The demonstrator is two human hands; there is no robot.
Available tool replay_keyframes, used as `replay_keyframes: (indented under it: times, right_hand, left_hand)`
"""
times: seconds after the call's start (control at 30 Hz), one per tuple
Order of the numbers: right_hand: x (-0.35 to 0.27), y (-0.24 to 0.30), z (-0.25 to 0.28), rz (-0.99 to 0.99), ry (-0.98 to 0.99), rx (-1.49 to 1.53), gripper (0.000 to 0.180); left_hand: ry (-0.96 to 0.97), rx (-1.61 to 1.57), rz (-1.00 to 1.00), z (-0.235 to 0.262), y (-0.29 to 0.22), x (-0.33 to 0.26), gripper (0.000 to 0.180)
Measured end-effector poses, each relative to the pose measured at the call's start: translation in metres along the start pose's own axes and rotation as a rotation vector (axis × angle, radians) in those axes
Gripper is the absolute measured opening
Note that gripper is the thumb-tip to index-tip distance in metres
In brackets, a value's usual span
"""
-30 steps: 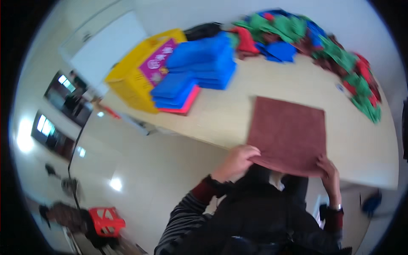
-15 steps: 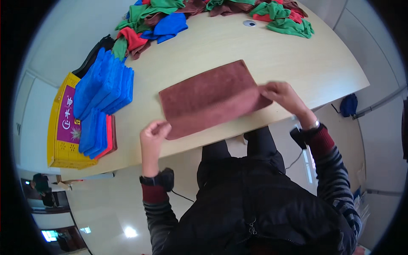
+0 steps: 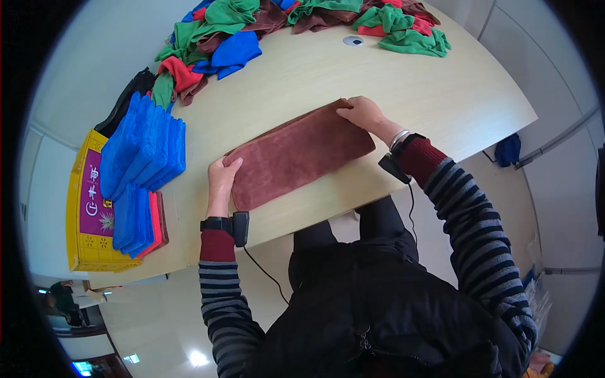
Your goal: Folding various colored cloths and stacking them on a workspace table.
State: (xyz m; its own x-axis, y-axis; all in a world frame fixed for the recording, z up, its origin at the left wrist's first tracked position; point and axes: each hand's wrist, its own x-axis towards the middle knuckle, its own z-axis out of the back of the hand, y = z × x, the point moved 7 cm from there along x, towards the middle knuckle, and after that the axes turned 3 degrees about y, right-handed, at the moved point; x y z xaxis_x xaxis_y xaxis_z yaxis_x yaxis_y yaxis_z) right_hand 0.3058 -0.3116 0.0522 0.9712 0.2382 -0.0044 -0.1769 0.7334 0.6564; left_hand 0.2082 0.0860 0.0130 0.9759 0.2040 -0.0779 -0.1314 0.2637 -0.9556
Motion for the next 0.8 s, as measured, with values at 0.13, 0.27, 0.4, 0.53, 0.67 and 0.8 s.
replay_keyframes:
  times: [0.13,0.27,0.4,0.53,0.67,0.8]
  right_hand:
    - [0.0,-0.027,-0.01,-0.18,0.077,0.159,0.037]
    - [-0.012,-0.015,-0.009,-0.097,0.038,-0.004,0.037]
    - [-0.014,-0.017,-0.004,-0.125,-0.06,0.078,0.037]
    - [-0.014,-0.014,-0.004,-0.108,-0.036,0.005,0.037]
    - [-0.028,-0.012,-0.003,-0.134,-0.066,0.024,0.04]
    - [-0.062,-0.024,-0.002,-0.201,-0.126,0.141,0.045]
  left_hand:
    - [-0.048,-0.092,-0.016,-0.004,0.004,-0.002,0.023]
    - [-0.084,-0.066,-0.033,0.003,0.009,-0.001,0.022]
    - [-0.123,-0.032,-0.056,0.004,0.011,0.001,0.025]
    - [-0.113,0.086,-0.075,0.003,0.011,0.004,0.031]
    - [-0.201,0.234,-0.161,0.019,0.01,-0.01,0.042]
    - [-0.26,0.281,-0.19,0.008,0.014,-0.07,0.049]
